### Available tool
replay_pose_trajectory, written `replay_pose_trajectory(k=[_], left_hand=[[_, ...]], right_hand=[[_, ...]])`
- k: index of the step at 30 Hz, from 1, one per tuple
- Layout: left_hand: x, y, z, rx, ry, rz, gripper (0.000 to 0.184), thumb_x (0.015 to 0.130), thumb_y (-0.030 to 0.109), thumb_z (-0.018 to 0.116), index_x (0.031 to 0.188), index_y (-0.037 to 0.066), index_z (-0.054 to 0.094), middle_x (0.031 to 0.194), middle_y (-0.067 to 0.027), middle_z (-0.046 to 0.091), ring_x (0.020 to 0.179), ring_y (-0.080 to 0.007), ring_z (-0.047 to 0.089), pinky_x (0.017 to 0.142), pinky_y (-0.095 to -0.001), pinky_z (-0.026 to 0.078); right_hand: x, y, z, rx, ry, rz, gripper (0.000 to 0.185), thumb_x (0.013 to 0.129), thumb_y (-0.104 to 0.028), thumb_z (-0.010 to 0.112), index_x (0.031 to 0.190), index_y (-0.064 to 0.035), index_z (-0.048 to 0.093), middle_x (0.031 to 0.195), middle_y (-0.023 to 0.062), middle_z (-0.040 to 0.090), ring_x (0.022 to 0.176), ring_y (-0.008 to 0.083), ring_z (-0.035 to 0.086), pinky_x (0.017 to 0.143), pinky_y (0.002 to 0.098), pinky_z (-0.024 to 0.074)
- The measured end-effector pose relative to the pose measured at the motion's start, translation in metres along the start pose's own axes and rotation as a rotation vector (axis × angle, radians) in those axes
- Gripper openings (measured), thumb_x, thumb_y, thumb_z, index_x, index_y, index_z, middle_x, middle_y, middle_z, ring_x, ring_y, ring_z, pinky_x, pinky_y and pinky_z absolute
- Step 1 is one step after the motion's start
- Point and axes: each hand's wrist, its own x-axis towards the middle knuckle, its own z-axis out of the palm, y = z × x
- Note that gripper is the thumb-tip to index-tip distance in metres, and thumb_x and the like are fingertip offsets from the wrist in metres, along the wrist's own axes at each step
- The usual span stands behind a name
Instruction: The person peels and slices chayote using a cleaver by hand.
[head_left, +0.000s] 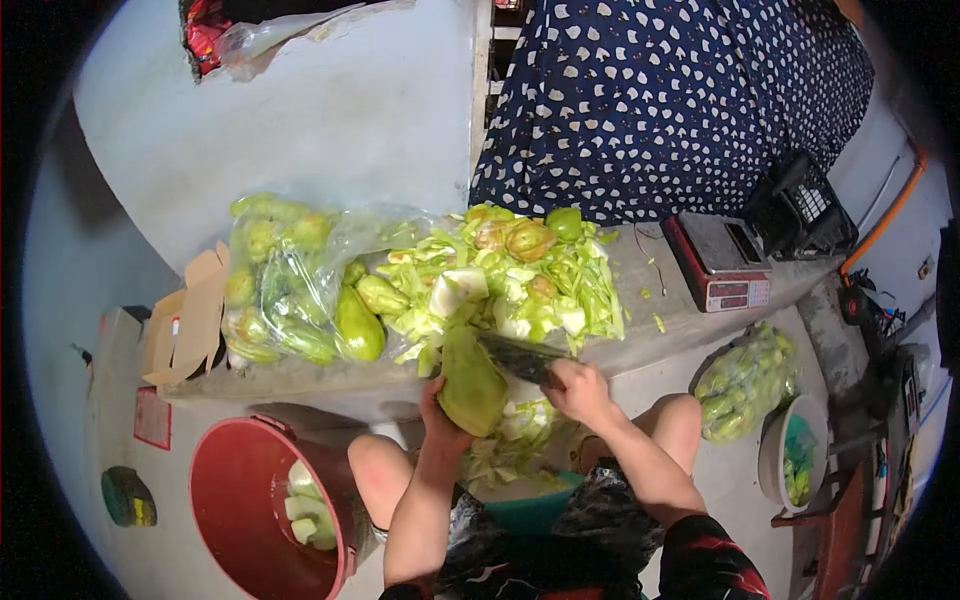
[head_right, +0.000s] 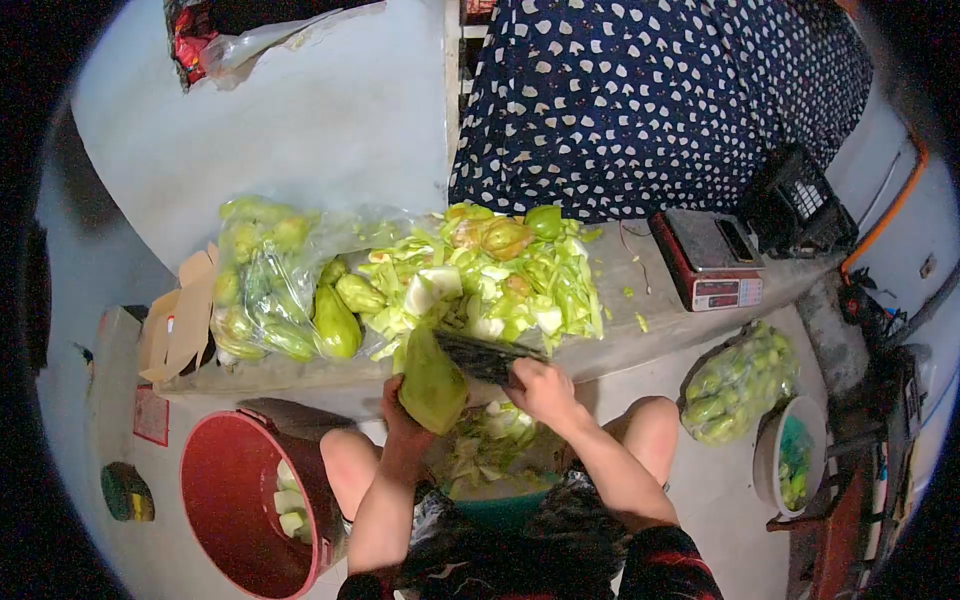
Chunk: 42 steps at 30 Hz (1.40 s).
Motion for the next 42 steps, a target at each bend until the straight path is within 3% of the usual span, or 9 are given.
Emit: replay_pose_trajectory(k=[6,12,15,17,20,27,29,36,42], left_hand=[[0.031,-0.001,-0.043,-0.022,0.289,0.201,0.057,0.081,0.043,0.048,0.124,0.006,0.052,0.118,-0.0150,0.058,0.105,-0.0344,0.057,0.092,-0.0500,0.046],[0.018,0.000,-0.020,-0.038,0.069,0.126,0.058,0.081,0.043,0.047,0.125,0.005,0.052,0.117,-0.0157,0.058,0.104,-0.0342,0.057,0.092,-0.0476,0.045],[0.011,0.002,-0.006,0.011,0.113,0.083,0.061,0.081,0.042,0.049,0.128,0.003,0.049,0.119,-0.0182,0.058,0.107,-0.0344,0.056,0.094,-0.0476,0.045],[0.012,-0.003,-0.005,0.032,0.036,0.103,0.061,0.080,0.041,0.050,0.128,0.003,0.049,0.120,-0.0181,0.058,0.107,-0.0343,0.057,0.095,-0.0475,0.045],[0.010,-0.006,0.002,0.035,-0.069,0.076,0.061,0.079,0.039,0.053,0.128,0.002,0.049,0.119,-0.0180,0.059,0.107,-0.0335,0.059,0.094,-0.0462,0.047],[0.015,-0.007,-0.019,-0.003,-0.050,0.073,0.062,0.079,0.037,0.054,0.130,0.003,0.048,0.119,-0.0173,0.059,0.104,-0.0341,0.060,0.092,-0.0478,0.048],[0.008,-0.005,-0.014,-0.031,0.020,0.075,0.062,0.078,0.037,0.054,0.130,0.003,0.047,0.120,-0.0175,0.058,0.106,-0.0349,0.058,0.094,-0.0491,0.047],[-0.001,0.002,0.007,0.091,-0.020,0.105,0.064,0.076,0.033,0.053,0.132,0.002,0.045,0.125,-0.0197,0.055,0.112,-0.0362,0.055,0.098,-0.0497,0.044],[-0.003,0.004,0.015,-0.033,-0.057,0.067,0.065,0.076,0.032,0.054,0.132,0.001,0.045,0.123,-0.0195,0.056,0.111,-0.0348,0.056,0.095,-0.0490,0.046]], right_hand=[[-0.006,-0.006,0.008,0.010,-0.077,-0.077,0.026,0.068,-0.017,0.075,0.086,-0.0074,0.060,0.080,0.0115,0.063,0.071,0.0353,0.063,0.059,0.0447,0.0510],[-0.017,-0.007,0.008,0.066,0.035,-0.168,0.026,0.059,-0.011,0.075,0.080,-0.0065,0.060,0.068,0.0087,0.057,0.063,0.0305,0.060,0.053,0.0399,0.0467],[-0.020,-0.010,0.008,0.100,-0.074,-0.299,0.027,0.055,-0.010,0.072,0.078,-0.0083,0.060,0.068,0.0072,0.055,0.062,0.0293,0.058,0.051,0.0389,0.0458],[-0.018,-0.023,0.004,0.036,0.031,-0.538,0.028,0.050,-0.012,0.070,0.076,-0.0091,0.059,0.068,0.0058,0.054,0.060,0.0278,0.056,0.049,0.0380,0.0451],[-0.025,-0.020,0.005,-0.064,-0.066,-0.532,0.042,0.051,-0.023,0.078,0.087,-0.0093,0.060,0.077,0.0061,0.058,0.069,0.0269,0.061,0.056,0.0386,0.0492],[-0.021,-0.022,0.003,-0.073,-0.025,-0.559,0.038,0.054,-0.020,0.076,0.087,-0.0096,0.060,0.078,0.0056,0.059,0.067,0.0263,0.061,0.056,0.0376,0.0507],[-0.023,-0.003,0.010,-0.102,-0.069,-0.248,0.038,0.057,-0.020,0.076,0.091,-0.0093,0.063,0.083,0.0067,0.062,0.071,0.0270,0.064,0.058,0.0388,0.0519],[-0.027,-0.030,-0.011,-0.043,-0.172,-0.315,0.038,0.062,-0.021,0.076,0.097,-0.0112,0.063,0.086,0.0074,0.063,0.075,0.0299,0.064,0.062,0.0424,0.0520],[-0.022,-0.007,-0.010,-0.097,-0.163,-0.125,0.036,0.061,-0.017,0.075,0.095,-0.0103,0.065,0.080,0.0082,0.063,0.074,0.0317,0.063,0.061,0.0430,0.0506]])
